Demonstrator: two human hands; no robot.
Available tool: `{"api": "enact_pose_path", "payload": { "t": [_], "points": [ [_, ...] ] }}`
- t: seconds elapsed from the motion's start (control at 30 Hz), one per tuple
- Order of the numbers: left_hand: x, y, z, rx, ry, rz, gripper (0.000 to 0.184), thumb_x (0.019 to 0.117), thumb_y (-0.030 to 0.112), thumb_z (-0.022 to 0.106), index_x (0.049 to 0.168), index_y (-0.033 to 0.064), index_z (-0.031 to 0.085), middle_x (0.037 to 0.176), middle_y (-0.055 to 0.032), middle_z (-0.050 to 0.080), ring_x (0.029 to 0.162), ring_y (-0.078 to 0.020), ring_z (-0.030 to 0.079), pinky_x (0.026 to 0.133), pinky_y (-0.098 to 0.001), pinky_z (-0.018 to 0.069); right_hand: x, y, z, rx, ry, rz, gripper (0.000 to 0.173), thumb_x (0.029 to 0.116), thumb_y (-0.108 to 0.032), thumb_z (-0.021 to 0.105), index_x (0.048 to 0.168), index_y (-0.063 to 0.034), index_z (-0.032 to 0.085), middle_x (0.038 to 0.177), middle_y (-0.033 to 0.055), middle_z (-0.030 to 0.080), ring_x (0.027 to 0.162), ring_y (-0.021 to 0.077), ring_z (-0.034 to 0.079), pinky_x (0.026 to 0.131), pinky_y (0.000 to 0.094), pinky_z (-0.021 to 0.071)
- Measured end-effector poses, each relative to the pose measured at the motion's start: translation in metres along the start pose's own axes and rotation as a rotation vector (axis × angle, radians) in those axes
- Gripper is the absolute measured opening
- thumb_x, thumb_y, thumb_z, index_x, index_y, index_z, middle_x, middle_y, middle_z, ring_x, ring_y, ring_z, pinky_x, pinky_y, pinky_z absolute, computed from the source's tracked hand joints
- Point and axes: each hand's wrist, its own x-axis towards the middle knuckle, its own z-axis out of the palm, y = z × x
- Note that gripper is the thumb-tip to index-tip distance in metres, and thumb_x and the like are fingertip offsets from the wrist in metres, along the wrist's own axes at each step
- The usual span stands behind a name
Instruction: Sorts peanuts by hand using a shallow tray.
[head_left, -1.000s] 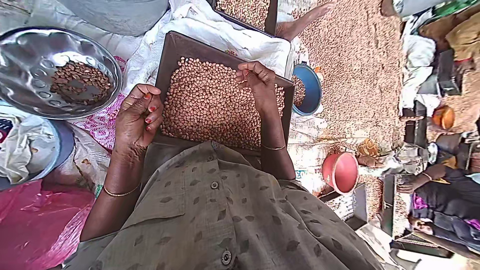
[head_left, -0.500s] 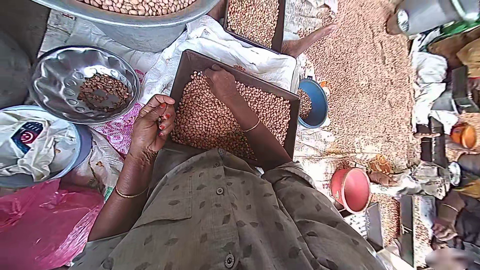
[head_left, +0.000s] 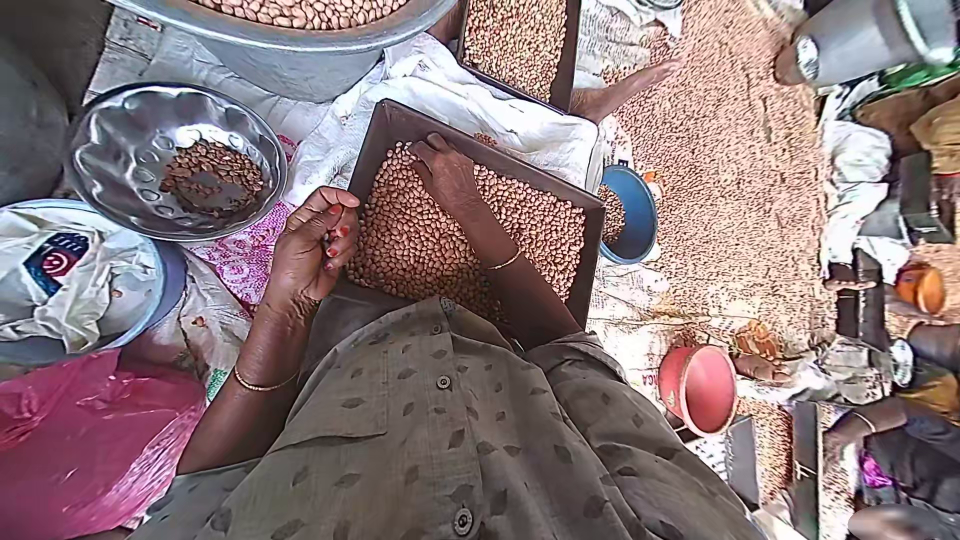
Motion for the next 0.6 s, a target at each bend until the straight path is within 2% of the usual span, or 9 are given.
{"api": "enact_pose_path", "payload": {
  "t": [0.07, 0.17, 0.23, 0.27, 0.33, 0.37, 0.43, 0.5, 0.6],
  "points": [
    [0.000, 0.000, 0.001, 0.010, -0.001, 0.001, 0.030, 0.1085, 0.012, 0.033, 0.109, 0.0138, 0.063, 0.074, 0.0061, 0.057, 0.048, 0.0014, 0.044, 0.041, -0.0108, 0.0360, 0.000, 0.001, 0.002, -0.012, 0.010, -0.012, 0.025, 0.1031, -0.020, 0.058, 0.120, -0.0118, 0.074, 0.124, 0.0160, 0.067, 0.113, 0.0354, 0.067, 0.086, 0.0492, 0.0570],
    [-0.001, 0.001, 0.002, 0.022, -0.002, -0.001, 0.031, 0.1084, 0.012, 0.033, 0.109, 0.0142, 0.064, 0.073, 0.0068, 0.057, 0.048, 0.0016, 0.045, 0.042, -0.0107, 0.0364, -0.001, 0.003, 0.000, 0.015, 0.039, -0.003, 0.024, 0.1049, -0.015, 0.052, 0.115, -0.0054, 0.072, 0.121, 0.0164, 0.069, 0.107, 0.0357, 0.069, 0.083, 0.0510, 0.0570],
    [0.000, 0.001, 0.002, 0.062, -0.011, -0.021, 0.034, 0.1097, 0.016, 0.030, 0.114, 0.0127, 0.064, 0.074, 0.0068, 0.057, 0.048, 0.0015, 0.044, 0.041, -0.0108, 0.0366, -0.002, 0.006, -0.008, 0.114, 0.130, -0.006, 0.023, 0.1042, -0.011, 0.052, 0.113, -0.0026, 0.072, 0.115, 0.0165, 0.072, 0.100, 0.0341, 0.072, 0.081, 0.0504, 0.0579],
    [0.001, 0.001, 0.002, 0.101, -0.015, -0.042, 0.038, 0.1109, 0.020, 0.027, 0.121, 0.0116, 0.063, 0.077, 0.0065, 0.057, 0.047, 0.0017, 0.043, 0.041, -0.0105, 0.0363, -0.004, 0.005, -0.016, 0.217, 0.190, -0.022, 0.023, 0.1029, -0.009, 0.053, 0.112, -0.0015, 0.073, 0.111, 0.0161, 0.074, 0.097, 0.0315, 0.073, 0.081, 0.0479, 0.0584],
    [0.003, 0.000, 0.005, 0.187, -0.010, -0.090, 0.046, 0.1121, 0.028, 0.021, 0.134, 0.0101, 0.058, 0.083, 0.0053, 0.063, 0.047, 0.0021, 0.043, 0.039, -0.0103, 0.0344, -0.011, -0.006, -0.040, 0.539, 0.225, -0.139, 0.023, 0.1019, -0.005, 0.054, 0.112, 0.0038, 0.072, 0.100, 0.0152, 0.074, 0.084, 0.0212, 0.072, 0.076, 0.0363, 0.0604],
    [0.004, -0.001, 0.007, 0.231, -0.004, -0.115, 0.049, 0.1121, 0.032, 0.020, 0.139, 0.0105, 0.055, 0.086, 0.0047, 0.065, 0.046, 0.0022, 0.044, 0.038, -0.0103, 0.0336, -0.017, -0.017, -0.056, 0.708, 0.152, -0.216, 0.023, 0.1027, -0.004, 0.054, 0.116, 0.0065, 0.070, 0.099, 0.0147, 0.074, 0.081, 0.0164, 0.071, 0.075, 0.0315, 0.0606],
    [0.007, -0.002, 0.010, 0.301, 0.010, -0.153, 0.051, 0.1119, 0.037, 0.018, 0.141, 0.0135, 0.053, 0.088, 0.0045, 0.067, 0.046, 0.0019, 0.044, 0.037, -0.0109, 0.0321, -0.027, -0.038, -0.077, 0.893, -0.013, -0.349, 0.025, 0.1031, -0.002, 0.055, 0.121, 0.0096, 0.068, 0.101, 0.0154, 0.074, 0.082, 0.0133, 0.072, 0.076, 0.0285, 0.0617],
    [0.008, -0.002, 0.012, 0.306, 0.001, -0.163, 0.049, 0.1120, 0.035, 0.019, 0.136, 0.0139, 0.056, 0.086, 0.0047, 0.066, 0.045, 0.0022, 0.042, 0.037, -0.0108, 0.0309, -0.028, -0.039, -0.074, 0.747, -0.039, -0.390, 0.022, 0.1016, -0.001, 0.055, 0.113, 0.0064, 0.072, 0.099, 0.0145, 0.074, 0.084, 0.0150, 0.071, 0.080, 0.0294, 0.0588],
    [0.003, -0.002, 0.010, 0.204, -0.015, -0.106, 0.041, 0.1111, 0.024, 0.027, 0.119, 0.0118, 0.066, 0.071, 0.0068, 0.059, 0.043, 0.0028, 0.040, 0.037, -0.0100, 0.0314, -0.023, -0.017, -0.041, 0.309, -0.127, -0.261, 0.020, 0.0971, -0.002, 0.059, 0.107, -0.0021, 0.076, 0.108, 0.0177, 0.073, 0.102, 0.0312, 0.070, 0.092, 0.0457, 0.0555]
  ]
}}
